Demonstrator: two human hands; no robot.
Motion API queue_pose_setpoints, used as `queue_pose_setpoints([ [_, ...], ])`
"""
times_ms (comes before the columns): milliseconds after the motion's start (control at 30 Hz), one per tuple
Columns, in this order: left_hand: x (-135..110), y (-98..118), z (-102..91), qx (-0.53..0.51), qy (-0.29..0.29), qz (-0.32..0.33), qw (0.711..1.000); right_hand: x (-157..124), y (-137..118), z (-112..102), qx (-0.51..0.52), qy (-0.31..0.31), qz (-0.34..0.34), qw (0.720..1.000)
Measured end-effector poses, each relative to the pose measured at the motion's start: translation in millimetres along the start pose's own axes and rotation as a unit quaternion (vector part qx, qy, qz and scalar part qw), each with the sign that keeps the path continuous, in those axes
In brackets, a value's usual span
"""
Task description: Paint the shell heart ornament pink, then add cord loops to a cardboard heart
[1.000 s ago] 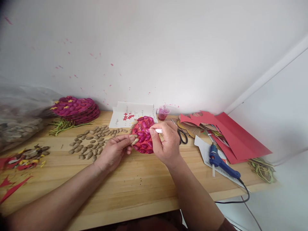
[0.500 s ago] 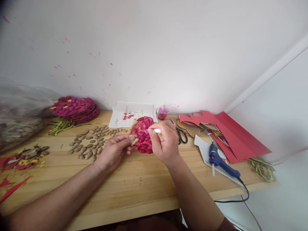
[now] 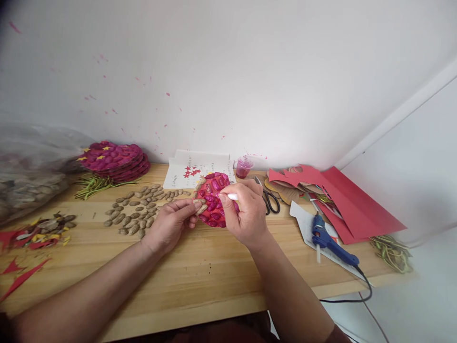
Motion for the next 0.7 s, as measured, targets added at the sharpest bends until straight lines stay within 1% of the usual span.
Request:
queue_pose_setpoints([
  [200,-0.2,0.8,0.1,0.003,-0.003,0.000,1.000,-0.4,-1.3,1.4,0.004,-0.010,-0.005,1.000],
  [433,1.1,-0.4,0.1,-0.005,0.002,0.005,1.000,0.0,-2.5,-0.8,-0.012,0.017,-0.019,1.000],
  [600,1.4,-1.8,-0.4,-0.011,0.001,-0.002,1.000,0.5,-0.8,0.3,0.000,-0.003,-0.017,1.000],
  [700,1.3,-1.8,-0.9,-0.015,0.007,-0.004,1.000,1.5,0.1,-0.2,-0.006,0.011,-0.016,1.000],
])
Point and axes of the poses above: each hand's wrist, its own x-axis towards the middle knuckle, its own z-axis out of the palm, y = z × x, the point moved 2 cm from there along x, towards the middle knuckle, and after that the axes turned 14 degrees about z, right-handed, at the moved point
